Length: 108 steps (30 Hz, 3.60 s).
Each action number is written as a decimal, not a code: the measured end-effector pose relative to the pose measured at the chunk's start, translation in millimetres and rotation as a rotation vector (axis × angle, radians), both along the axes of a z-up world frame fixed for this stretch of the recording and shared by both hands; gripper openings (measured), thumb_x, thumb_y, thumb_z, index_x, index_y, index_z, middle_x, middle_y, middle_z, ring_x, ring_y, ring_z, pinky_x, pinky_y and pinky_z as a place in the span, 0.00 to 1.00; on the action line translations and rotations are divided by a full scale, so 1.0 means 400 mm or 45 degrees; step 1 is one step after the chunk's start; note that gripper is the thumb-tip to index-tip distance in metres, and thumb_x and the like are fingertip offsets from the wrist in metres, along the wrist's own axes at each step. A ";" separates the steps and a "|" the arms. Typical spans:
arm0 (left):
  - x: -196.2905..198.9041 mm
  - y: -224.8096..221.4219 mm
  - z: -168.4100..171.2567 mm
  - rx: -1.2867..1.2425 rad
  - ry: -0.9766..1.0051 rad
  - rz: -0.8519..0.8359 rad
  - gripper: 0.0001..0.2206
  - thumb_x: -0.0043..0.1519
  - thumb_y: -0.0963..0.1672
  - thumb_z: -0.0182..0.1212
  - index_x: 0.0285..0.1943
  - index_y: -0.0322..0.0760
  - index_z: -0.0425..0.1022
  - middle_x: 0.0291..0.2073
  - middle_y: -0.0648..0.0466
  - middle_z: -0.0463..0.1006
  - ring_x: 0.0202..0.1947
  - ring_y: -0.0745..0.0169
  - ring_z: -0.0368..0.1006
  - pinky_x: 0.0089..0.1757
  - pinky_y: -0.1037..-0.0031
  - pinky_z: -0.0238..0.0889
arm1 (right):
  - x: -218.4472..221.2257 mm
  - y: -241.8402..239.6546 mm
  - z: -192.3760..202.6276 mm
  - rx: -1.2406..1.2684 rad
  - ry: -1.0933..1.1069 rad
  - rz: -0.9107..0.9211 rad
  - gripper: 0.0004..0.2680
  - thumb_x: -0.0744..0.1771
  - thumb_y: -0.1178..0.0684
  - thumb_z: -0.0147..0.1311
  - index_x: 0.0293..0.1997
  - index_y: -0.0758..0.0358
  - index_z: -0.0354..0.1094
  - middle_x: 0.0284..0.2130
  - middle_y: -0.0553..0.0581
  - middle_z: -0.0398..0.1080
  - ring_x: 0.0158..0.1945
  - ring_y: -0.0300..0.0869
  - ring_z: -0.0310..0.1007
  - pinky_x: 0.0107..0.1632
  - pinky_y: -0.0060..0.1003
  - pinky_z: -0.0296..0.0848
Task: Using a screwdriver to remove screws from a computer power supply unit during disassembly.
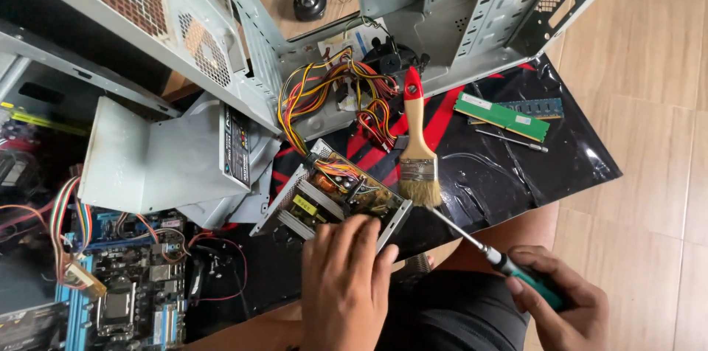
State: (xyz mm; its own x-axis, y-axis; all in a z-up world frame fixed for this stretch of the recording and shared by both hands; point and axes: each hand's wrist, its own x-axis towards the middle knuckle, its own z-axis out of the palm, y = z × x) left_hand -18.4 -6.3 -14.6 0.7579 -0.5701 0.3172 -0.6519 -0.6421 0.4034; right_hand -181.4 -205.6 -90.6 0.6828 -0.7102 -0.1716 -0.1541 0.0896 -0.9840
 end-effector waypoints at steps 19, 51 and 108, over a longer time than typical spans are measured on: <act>0.089 -0.163 0.064 0.009 -0.108 -0.637 0.12 0.58 0.31 0.56 0.25 0.35 0.67 0.21 0.49 0.71 0.32 0.47 0.64 0.37 0.58 0.61 | -0.062 -0.058 -0.056 0.203 -0.271 0.066 0.10 0.60 0.66 0.61 0.43 0.80 0.74 0.41 0.74 0.74 0.29 0.47 0.68 0.26 0.31 0.65; 0.049 -0.077 0.006 0.410 -0.027 -0.050 0.33 0.56 0.50 0.72 0.66 0.28 0.67 0.56 0.39 0.73 0.54 0.47 0.70 0.52 0.63 0.67 | -0.043 -0.082 -0.060 0.391 -0.198 -0.174 0.14 0.67 0.66 0.49 0.58 0.83 0.65 0.40 0.72 0.69 0.23 0.43 0.56 0.27 0.32 0.55; 0.069 -0.036 0.000 -0.001 0.375 -0.211 0.11 0.57 0.42 0.64 0.48 0.42 0.73 0.39 0.56 0.79 0.47 0.50 0.69 0.48 0.53 0.49 | 0.046 0.090 0.180 0.276 0.899 -0.123 0.22 0.71 0.51 0.57 0.17 0.80 0.80 0.18 0.66 0.77 0.30 0.43 0.68 0.39 0.32 0.58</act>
State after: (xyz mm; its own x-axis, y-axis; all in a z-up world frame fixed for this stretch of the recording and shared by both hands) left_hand 9.3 -20.7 -14.6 0.7138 -0.6933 0.0987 -0.6029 -0.5366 0.5905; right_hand -163.0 -169.7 -18.5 0.2944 -0.6621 -0.6892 -0.7248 0.3154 -0.6126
